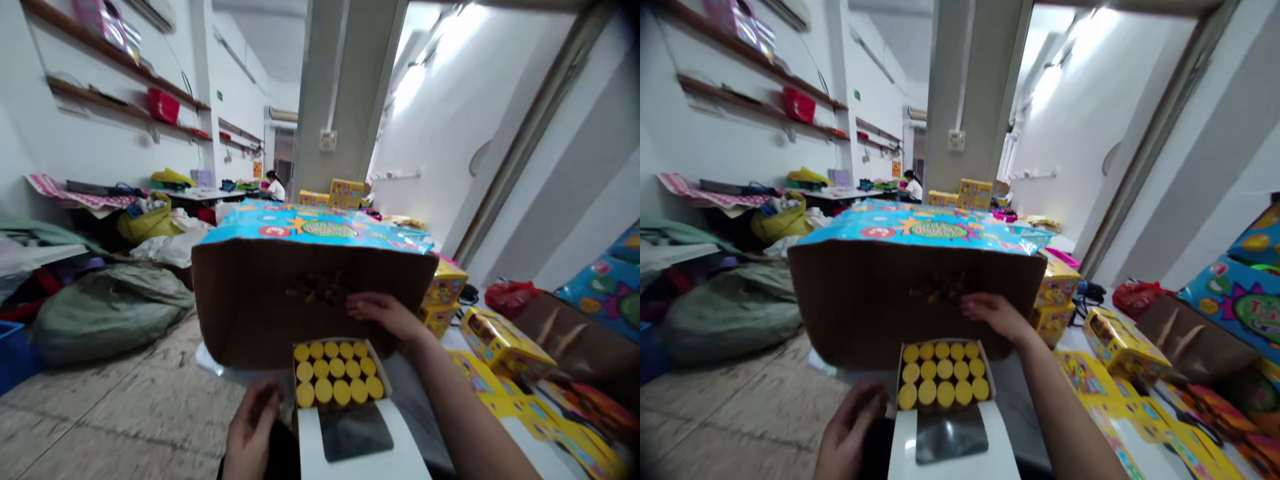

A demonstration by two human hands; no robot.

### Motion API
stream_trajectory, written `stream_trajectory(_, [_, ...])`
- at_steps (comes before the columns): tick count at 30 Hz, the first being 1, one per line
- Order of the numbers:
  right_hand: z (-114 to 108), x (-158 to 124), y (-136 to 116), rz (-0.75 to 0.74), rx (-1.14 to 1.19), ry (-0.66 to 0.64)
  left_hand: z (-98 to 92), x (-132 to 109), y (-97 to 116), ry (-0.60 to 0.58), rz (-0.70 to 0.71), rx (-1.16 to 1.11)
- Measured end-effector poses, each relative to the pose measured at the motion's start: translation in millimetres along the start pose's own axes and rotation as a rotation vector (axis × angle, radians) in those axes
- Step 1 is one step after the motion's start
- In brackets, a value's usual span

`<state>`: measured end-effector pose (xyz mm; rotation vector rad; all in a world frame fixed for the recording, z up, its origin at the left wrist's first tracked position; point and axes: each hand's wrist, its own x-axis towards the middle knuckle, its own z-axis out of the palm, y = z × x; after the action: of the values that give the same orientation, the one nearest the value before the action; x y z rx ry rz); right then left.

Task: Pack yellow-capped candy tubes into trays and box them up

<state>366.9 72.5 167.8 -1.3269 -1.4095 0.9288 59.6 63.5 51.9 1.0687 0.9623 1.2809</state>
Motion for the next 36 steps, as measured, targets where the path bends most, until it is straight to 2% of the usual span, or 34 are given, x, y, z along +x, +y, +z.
stream_trajectory(2, [-3.3,-31.7,4.6,-0.002,0.088,0.117,8.9,6.0,4.2,0.000,-0.020,-0.073])
stream_trajectory(5, [7.5,-75.3,20.6,0.045,0.221,0.273,23.6,15.5,8.3,-0.101,-0.043,-0.156])
stream_trajectory(8, [27.3,-98.4,40.6,0.142,0.363,0.320,36.1,20.9,7.9,-0.197,-0.143,-0.271])
stream_trajectory(11, [42.3,-98.9,54.7,0.202,0.520,0.308,44.1,22.4,5.4,-0.217,-0.258,-0.396])
stream_trajectory(15, [49.1,-86.8,58.9,0.297,0.582,0.279,49.0,23.8,5.9,-0.200,-0.328,-0.389])
stream_trajectory(18, [50.9,-81.0,55.6,0.336,0.504,0.234,50.6,25.6,12.2,-0.268,-0.370,-0.299])
stream_trajectory(22, [55.3,-76.1,50.4,0.283,0.340,0.296,53.2,28.3,24.5,-0.350,-0.373,-0.226])
stream_trajectory(25, [57.8,-75.2,50.6,0.203,0.248,0.360,55.3,27.7,30.4,-0.325,-0.377,-0.214])
stream_trajectory(27, [59.9,-77.0,52.8,0.180,0.265,0.372,55.3,25.8,30.2,-0.282,-0.373,-0.215])
stream_trajectory(30, [66.7,-77.8,60.3,0.180,0.405,0.334,55.4,27.0,21.2,-0.146,-0.318,-0.232])
stream_trajectory(34, [79.1,-73.9,76.5,0.118,0.624,0.425,60.1,35.2,4.4,0.015,-0.273,-0.201])
stream_trajectory(36, [80.5,-77.6,84.6,0.126,0.642,0.428,64.1,33.2,-0.5,0.040,-0.268,-0.215])
